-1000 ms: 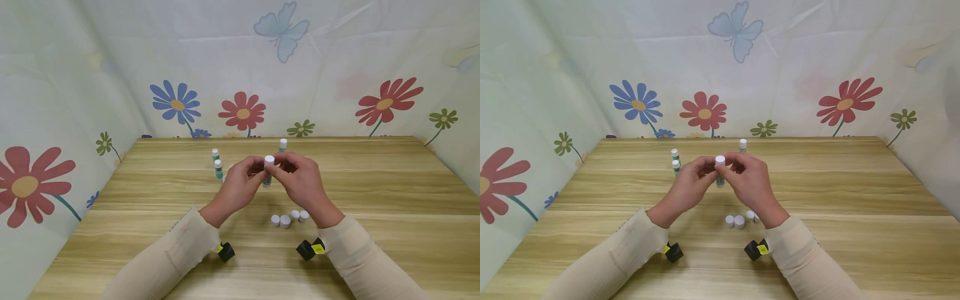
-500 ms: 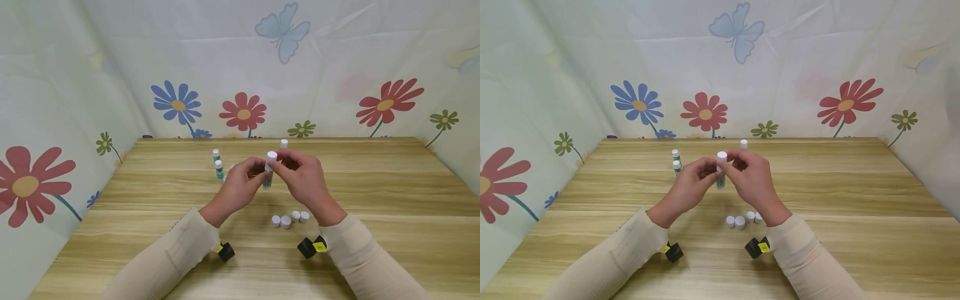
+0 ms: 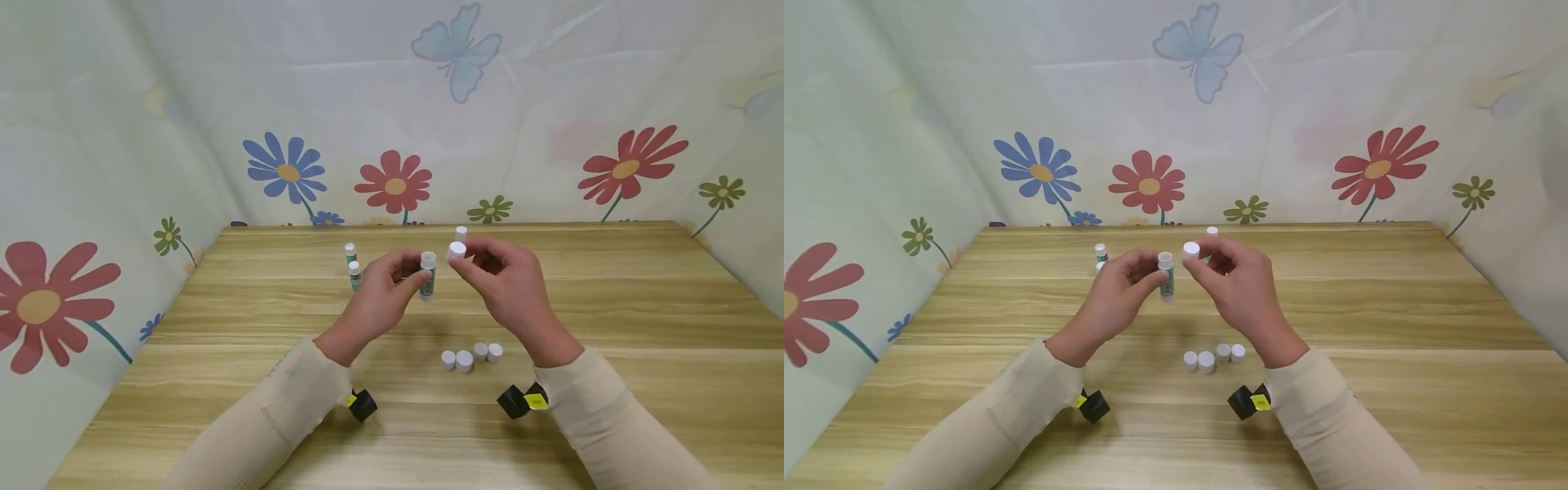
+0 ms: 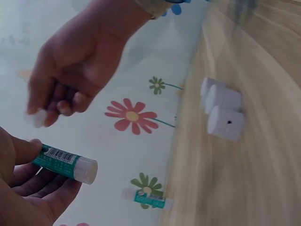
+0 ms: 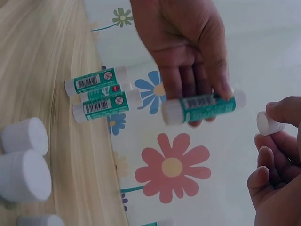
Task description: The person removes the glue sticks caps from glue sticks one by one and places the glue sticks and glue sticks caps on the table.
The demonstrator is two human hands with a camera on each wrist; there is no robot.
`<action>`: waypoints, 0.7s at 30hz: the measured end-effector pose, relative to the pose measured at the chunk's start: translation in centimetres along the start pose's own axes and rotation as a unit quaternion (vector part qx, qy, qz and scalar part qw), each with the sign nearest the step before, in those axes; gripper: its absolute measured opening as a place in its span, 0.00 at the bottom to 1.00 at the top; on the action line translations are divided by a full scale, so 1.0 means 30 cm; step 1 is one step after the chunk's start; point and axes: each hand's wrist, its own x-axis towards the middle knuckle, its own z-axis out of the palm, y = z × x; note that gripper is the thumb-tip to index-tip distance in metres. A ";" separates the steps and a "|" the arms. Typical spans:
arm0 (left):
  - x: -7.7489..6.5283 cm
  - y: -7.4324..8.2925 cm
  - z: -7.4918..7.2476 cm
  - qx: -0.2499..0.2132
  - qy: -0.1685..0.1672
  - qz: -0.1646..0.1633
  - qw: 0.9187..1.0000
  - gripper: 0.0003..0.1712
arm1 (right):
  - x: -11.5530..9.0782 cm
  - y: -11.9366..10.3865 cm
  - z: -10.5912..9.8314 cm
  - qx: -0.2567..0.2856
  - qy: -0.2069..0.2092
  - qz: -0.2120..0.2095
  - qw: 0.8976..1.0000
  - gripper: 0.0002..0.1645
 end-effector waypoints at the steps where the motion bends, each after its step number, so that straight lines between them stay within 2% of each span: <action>1: 0.000 0.004 -0.008 -0.005 0.005 -0.002 1.000 0.17 | -0.002 0.004 -0.004 -0.001 -0.002 0.003 1.000 0.18; 14: -0.002 0.021 -0.113 -0.034 0.043 -0.020 0.998 0.17 | -0.031 0.076 -0.056 -0.035 -0.027 0.043 0.998 0.14; 21: -0.009 0.016 -0.179 -0.019 0.068 -0.034 0.997 0.19 | -0.051 0.111 -0.077 -0.059 -0.052 0.066 0.995 0.13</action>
